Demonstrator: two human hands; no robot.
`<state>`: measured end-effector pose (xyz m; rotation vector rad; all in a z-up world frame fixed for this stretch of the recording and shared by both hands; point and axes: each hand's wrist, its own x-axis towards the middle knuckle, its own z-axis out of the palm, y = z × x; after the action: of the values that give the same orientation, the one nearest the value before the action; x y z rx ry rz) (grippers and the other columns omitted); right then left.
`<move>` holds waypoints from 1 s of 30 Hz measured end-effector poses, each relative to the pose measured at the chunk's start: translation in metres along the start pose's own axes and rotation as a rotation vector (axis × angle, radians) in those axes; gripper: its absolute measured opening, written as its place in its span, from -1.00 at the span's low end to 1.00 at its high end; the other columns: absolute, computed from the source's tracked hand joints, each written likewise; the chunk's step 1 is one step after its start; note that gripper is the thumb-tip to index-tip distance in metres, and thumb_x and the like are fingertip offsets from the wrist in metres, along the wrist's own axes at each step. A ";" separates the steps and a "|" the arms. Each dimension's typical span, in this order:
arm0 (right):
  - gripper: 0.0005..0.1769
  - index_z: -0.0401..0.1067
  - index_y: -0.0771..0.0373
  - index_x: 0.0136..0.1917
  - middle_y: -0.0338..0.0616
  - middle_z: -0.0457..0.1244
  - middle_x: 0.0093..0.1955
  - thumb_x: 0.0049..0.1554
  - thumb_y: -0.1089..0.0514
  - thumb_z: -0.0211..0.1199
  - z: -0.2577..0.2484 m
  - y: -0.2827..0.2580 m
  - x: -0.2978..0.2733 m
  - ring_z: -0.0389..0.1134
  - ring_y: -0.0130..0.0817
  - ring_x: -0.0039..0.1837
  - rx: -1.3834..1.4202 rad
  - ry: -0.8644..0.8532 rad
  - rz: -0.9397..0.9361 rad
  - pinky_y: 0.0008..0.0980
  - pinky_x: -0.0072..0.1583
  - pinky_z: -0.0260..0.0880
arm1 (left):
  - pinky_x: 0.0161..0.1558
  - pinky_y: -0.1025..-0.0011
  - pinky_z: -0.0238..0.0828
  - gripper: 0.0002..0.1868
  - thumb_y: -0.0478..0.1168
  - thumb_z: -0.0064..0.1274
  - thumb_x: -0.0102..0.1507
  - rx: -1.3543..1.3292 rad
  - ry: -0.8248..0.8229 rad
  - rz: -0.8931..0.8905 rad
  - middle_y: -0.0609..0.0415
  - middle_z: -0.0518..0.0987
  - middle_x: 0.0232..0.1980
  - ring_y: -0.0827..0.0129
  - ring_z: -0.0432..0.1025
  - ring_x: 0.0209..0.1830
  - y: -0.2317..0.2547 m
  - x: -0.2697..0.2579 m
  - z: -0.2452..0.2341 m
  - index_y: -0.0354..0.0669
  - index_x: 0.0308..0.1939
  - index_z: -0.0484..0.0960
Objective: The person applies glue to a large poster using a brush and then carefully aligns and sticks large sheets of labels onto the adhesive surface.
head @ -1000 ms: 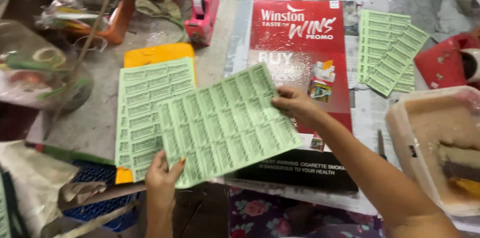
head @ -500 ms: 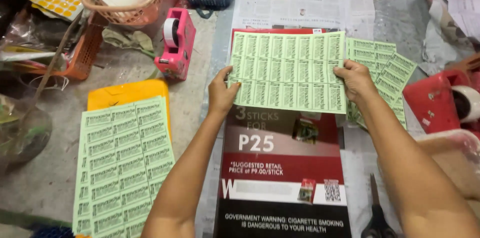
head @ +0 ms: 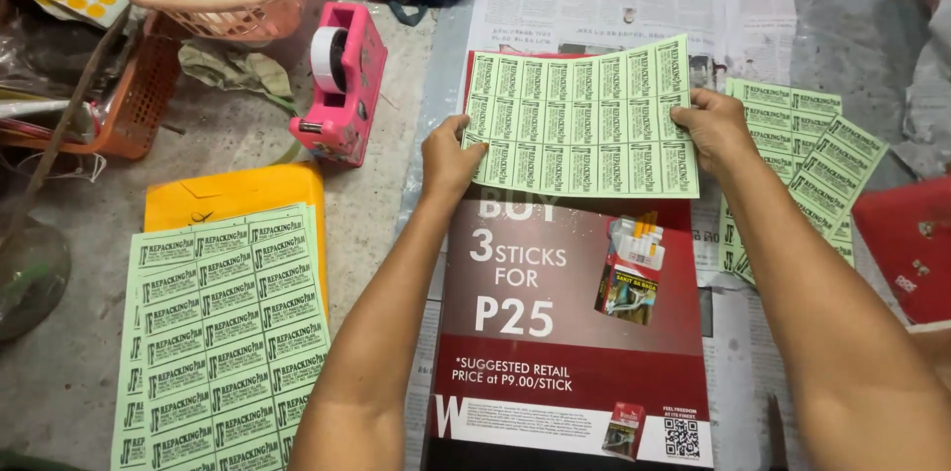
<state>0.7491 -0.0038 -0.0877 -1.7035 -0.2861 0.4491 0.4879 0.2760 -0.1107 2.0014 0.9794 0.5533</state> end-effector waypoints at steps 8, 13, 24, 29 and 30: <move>-0.62 0.52 0.24 0.18 -0.01 0.37 -0.13 0.07 0.26 0.43 -0.008 0.002 0.008 0.49 -0.29 -0.10 -0.055 0.010 -0.062 -0.30 -0.12 0.58 | -0.01 0.16 0.59 -0.45 -0.15 0.41 0.00 0.087 -0.003 0.002 -0.02 0.71 -0.19 0.08 0.62 -0.06 0.012 -0.009 -0.016 -0.11 0.08 0.70; -0.62 0.56 0.28 0.26 0.08 0.31 0.00 0.22 0.12 0.50 -0.005 -0.011 -0.004 0.42 0.08 0.06 -1.015 0.262 -0.686 0.01 0.01 0.48 | -0.03 -0.07 0.48 -0.40 0.20 0.34 0.10 0.477 0.142 0.385 -0.09 0.41 0.02 -0.13 0.39 0.06 0.047 -0.029 -0.028 -0.10 0.03 0.69; -0.07 0.12 0.15 0.61 0.27 -0.14 0.67 0.28 -0.54 -0.18 0.077 -0.023 -0.015 -0.29 0.22 0.69 -1.070 -0.218 -0.451 0.31 0.57 -0.35 | 0.53 -0.23 -0.41 -0.19 0.30 -0.38 0.41 0.784 -0.338 0.368 -0.18 -0.12 0.69 -0.09 -0.39 0.69 0.074 0.011 0.026 -0.06 0.61 0.10; -0.07 0.14 0.13 0.61 0.28 -0.11 0.66 0.28 -0.55 -0.16 0.072 -0.018 -0.013 -0.25 0.25 0.68 -1.051 -0.221 -0.502 0.33 0.56 -0.34 | 0.53 -0.23 -0.41 -0.14 0.36 -0.44 0.40 0.790 -0.381 0.344 -0.18 -0.13 0.69 -0.06 -0.35 0.69 0.075 0.007 0.025 -0.08 0.62 0.06; -0.05 0.14 0.14 0.60 0.28 -0.11 0.67 0.27 -0.58 -0.18 0.072 -0.019 -0.013 -0.25 0.25 0.68 -1.046 -0.219 -0.503 0.32 0.56 -0.34 | 0.53 -0.24 -0.39 -0.14 0.36 -0.44 0.40 0.781 -0.365 0.356 -0.21 -0.11 0.68 -0.08 -0.32 0.69 0.075 0.007 0.025 -0.10 0.62 0.07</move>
<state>0.7063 0.0581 -0.0773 -2.4665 -1.2414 0.0812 0.5418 0.2424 -0.0623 2.8705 0.6558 -0.0579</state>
